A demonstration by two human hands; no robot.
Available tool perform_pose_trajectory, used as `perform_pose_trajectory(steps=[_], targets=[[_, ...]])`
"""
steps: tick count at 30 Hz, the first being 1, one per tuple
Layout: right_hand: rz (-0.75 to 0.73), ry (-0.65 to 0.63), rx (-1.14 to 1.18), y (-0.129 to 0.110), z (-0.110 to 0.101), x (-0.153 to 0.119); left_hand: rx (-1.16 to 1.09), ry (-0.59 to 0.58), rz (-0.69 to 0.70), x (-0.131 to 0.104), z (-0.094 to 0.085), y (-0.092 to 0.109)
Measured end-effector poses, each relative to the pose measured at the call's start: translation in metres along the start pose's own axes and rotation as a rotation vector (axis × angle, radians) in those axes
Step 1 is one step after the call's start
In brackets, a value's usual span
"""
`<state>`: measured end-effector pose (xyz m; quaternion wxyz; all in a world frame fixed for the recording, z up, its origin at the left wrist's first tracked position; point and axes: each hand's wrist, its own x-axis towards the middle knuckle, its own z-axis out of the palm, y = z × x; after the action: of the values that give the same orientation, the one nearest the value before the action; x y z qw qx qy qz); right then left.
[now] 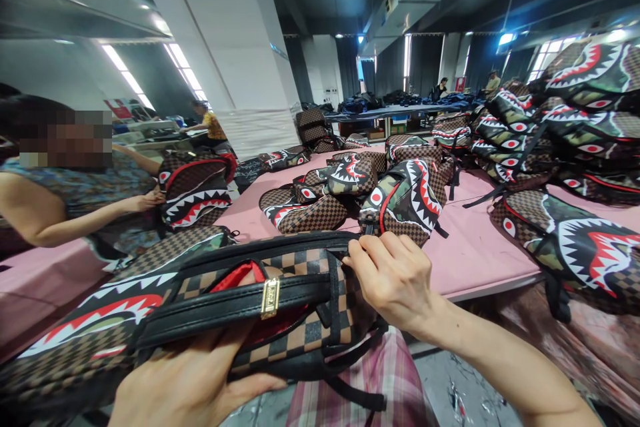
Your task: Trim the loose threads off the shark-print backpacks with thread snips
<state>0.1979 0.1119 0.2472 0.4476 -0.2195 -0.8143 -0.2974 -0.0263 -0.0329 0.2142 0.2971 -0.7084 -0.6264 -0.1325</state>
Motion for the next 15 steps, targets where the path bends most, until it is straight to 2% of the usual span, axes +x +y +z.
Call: perform_pose_trajectory(steps=[5,15], targets=[[0.003,-0.004,0.008,-0.0004,0.0004,0.0006,0.125,-0.056,0.076,-0.0022,-0.0012,0.0000],[-0.003,-0.005,-0.042,-0.0047,0.0024,-0.0024,0.172,-0.035,0.113,-0.0008,-0.0014,0.0006]])
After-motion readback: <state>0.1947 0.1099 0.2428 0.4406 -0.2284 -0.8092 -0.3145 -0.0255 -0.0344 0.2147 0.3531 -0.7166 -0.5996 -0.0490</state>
